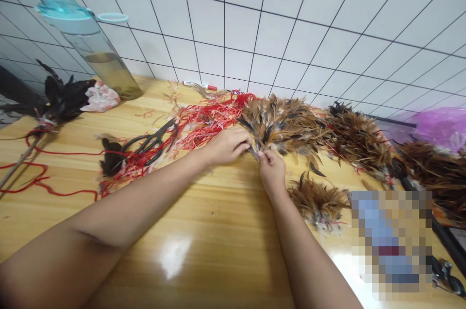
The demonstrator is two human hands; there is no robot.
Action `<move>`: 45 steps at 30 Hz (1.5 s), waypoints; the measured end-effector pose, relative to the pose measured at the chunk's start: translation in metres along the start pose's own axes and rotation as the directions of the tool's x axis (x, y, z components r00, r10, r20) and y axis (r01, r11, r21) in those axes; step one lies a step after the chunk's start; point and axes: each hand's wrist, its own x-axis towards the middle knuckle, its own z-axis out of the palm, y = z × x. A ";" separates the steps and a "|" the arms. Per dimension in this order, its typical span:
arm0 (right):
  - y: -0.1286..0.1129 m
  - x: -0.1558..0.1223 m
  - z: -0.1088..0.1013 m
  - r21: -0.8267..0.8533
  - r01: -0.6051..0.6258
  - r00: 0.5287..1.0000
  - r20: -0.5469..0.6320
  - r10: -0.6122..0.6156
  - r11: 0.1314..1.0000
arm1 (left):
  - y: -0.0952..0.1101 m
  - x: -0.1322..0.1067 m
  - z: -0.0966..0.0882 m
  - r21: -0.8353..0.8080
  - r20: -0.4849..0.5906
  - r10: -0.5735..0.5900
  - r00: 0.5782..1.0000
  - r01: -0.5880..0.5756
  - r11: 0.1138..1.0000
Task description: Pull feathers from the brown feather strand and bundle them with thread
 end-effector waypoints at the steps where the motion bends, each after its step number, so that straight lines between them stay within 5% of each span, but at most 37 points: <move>1: 0.002 0.000 0.000 0.019 -0.018 1.000 0.005 0.018 1.000 | -0.001 0.000 0.000 -0.006 -0.011 -0.019 1.000 0.019 1.000; 10: 0.007 0.001 0.002 0.130 -0.087 0.991 -0.092 0.100 0.988 | -0.014 -0.002 -0.001 0.057 0.019 -0.181 0.983 0.180 0.982; 14: 0.004 0.001 0.001 0.114 -0.066 0.992 -0.102 0.077 0.991 | -0.009 -0.003 -0.005 0.099 -0.095 -0.102 0.990 0.111 0.989; 27: -0.003 -0.001 0.000 0.075 -0.084 0.995 -0.054 0.088 0.994 | -0.012 -0.006 -0.006 -0.020 0.133 -0.029 0.991 0.032 0.999; 39: -0.005 -0.004 0.000 0.049 -0.059 0.996 -0.062 0.062 0.997 | -0.010 0.003 -0.004 -0.230 -0.004 -0.129 0.992 0.124 0.965; 45: -0.003 -0.003 0.000 0.063 -0.064 0.995 -0.073 0.068 0.996 | -0.009 0.004 0.003 -0.245 0.026 -0.032 0.999 0.038 0.969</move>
